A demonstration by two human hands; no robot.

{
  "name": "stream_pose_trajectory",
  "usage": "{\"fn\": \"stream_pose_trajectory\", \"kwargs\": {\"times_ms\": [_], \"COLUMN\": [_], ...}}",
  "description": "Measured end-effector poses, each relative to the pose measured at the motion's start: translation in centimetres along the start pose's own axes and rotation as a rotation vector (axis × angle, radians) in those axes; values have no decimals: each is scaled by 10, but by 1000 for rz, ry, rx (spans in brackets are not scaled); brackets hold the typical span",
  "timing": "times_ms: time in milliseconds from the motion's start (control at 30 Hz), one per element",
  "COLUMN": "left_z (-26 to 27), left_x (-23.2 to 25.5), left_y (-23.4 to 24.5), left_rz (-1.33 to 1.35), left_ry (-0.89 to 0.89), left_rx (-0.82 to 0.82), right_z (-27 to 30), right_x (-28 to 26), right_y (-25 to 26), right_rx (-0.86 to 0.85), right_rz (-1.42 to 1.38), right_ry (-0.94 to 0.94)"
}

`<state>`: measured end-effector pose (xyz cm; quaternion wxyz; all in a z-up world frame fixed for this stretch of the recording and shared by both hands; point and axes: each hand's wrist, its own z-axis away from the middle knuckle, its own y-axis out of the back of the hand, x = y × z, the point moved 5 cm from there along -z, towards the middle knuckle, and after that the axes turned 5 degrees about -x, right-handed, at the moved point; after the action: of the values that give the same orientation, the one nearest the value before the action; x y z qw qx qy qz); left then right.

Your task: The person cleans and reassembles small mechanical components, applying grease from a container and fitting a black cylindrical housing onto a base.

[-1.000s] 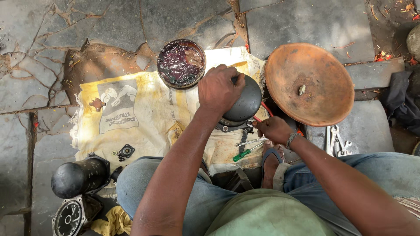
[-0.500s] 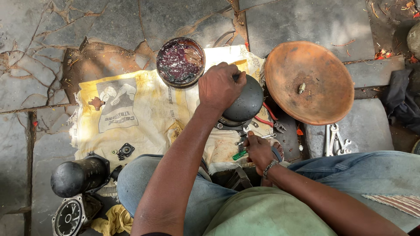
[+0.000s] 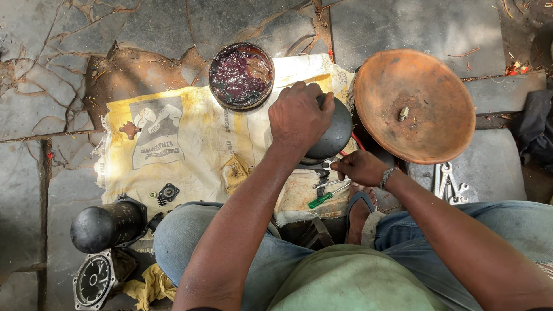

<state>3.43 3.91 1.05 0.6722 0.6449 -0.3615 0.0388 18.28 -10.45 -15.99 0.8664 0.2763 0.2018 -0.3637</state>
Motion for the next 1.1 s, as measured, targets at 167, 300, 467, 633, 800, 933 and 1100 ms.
{"fn": "stream_pose_trajectory", "kwargs": {"times_ms": [167,300,467,633,800,933,1100], "left_z": [0,-10,-10,0,18,23,22], "left_x": [3,4,2,10,36,39,39], "left_y": [-3,0,2,0,-3,-1,-3], "left_rz": [11,18,55,-36,-139,-175,-168], "left_ry": [-15,-43,-86,-69,-133,-216,-288], "left_rx": [25,16,30,8,28,93,94], "right_z": [10,4,12,17,13,2,-19], "right_x": [7,-15,2,22,33,31,26], "right_y": [-67,-133,-117,-82,-47,-4,-26], "right_rx": [331,230,152,244,417,519,277], "right_rz": [-555,-1332,-1156,-949,-1125,-923,-1042], "right_ry": [-167,-191,-96,-80,-25,-42,-63]}}
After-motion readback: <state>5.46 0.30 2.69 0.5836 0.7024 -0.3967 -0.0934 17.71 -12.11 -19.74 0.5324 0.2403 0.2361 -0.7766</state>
